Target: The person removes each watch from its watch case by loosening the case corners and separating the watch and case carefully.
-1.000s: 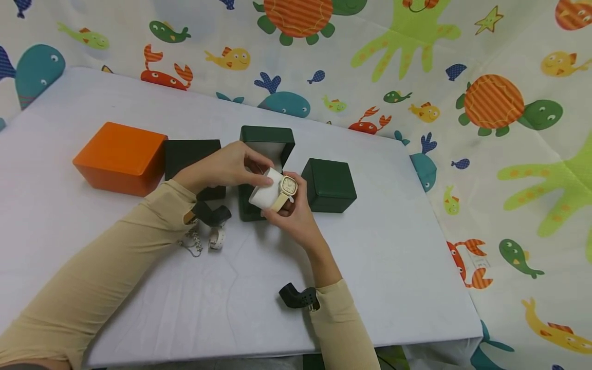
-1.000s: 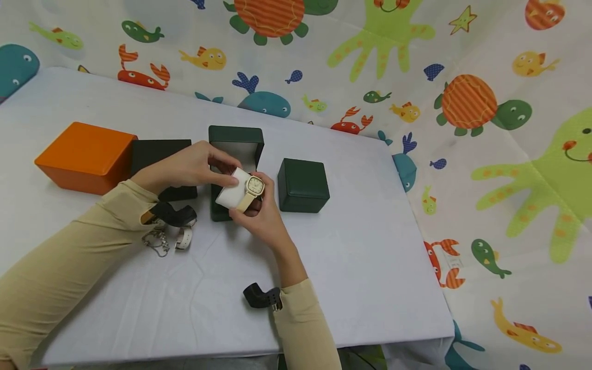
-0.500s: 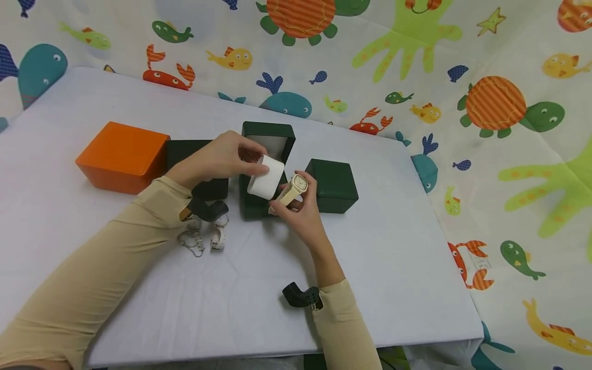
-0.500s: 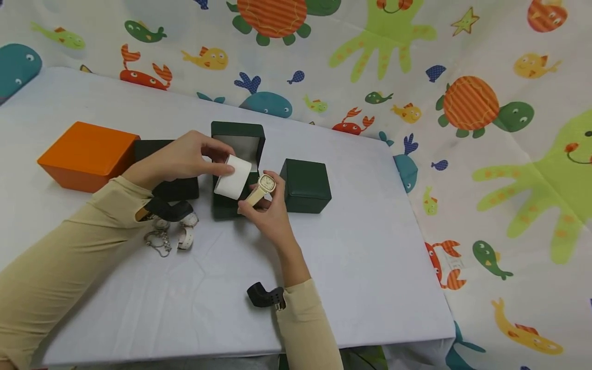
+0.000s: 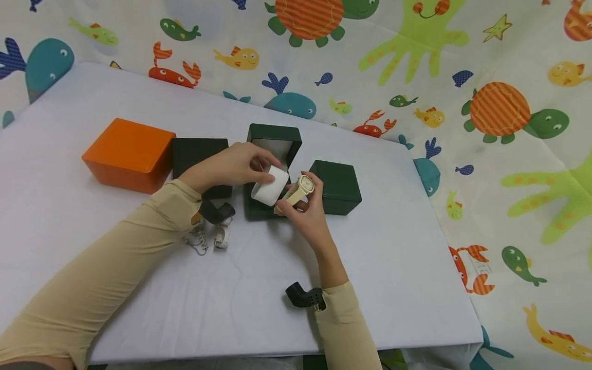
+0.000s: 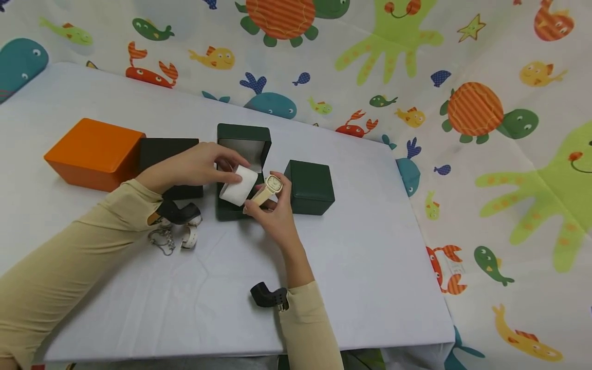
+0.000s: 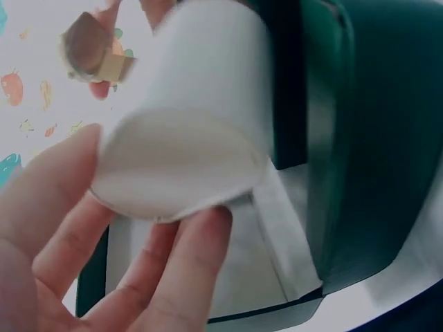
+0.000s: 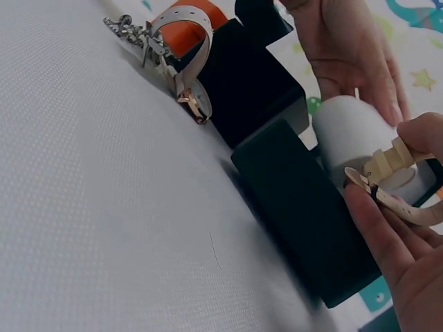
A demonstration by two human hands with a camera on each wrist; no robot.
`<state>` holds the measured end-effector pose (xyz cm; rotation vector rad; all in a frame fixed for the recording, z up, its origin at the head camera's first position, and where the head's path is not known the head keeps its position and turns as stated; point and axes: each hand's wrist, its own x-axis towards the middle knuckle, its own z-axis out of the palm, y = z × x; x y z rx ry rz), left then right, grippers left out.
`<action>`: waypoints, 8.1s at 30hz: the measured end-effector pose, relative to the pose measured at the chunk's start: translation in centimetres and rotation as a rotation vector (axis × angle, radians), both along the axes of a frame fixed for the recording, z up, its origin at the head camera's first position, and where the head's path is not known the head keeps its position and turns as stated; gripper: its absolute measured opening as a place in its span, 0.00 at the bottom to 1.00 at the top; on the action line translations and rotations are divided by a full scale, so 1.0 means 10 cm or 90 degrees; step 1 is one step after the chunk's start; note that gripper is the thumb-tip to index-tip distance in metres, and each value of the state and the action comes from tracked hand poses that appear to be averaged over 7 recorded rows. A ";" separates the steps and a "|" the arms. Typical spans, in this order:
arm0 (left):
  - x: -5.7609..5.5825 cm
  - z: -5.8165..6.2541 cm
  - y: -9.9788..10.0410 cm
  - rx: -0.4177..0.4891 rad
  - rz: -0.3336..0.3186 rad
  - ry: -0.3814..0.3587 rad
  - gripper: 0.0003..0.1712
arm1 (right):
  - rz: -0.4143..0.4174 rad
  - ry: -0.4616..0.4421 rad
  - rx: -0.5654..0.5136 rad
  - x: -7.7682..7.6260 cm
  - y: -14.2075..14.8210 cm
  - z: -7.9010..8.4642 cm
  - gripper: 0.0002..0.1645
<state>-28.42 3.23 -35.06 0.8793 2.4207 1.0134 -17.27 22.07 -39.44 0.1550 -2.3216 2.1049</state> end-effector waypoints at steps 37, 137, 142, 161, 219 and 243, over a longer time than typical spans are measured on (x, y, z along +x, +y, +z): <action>0.07 -0.01 0.09 -0.039 -0.021 0.036 0.25 | 0.001 -0.040 -0.028 -0.01 0.08 0.02 0.45; 0.31 -0.21 0.24 -0.276 -0.062 0.265 0.35 | 0.040 -0.012 0.078 -0.11 0.27 -0.14 0.29; 0.30 -0.21 0.25 -0.289 -0.071 0.272 0.32 | 0.058 -0.016 0.052 -0.10 0.27 -0.13 0.26; 0.30 0.48 -0.07 -0.175 -0.011 0.153 0.30 | 0.016 -0.040 -0.056 -0.07 0.25 -0.04 0.19; 0.05 0.29 -0.11 -0.015 0.168 0.162 0.29 | 0.245 -0.123 0.423 0.01 0.01 -0.21 0.10; -0.33 0.22 -0.01 -0.112 0.108 -0.054 0.52 | 0.048 -0.023 0.271 -0.12 0.29 -0.18 0.59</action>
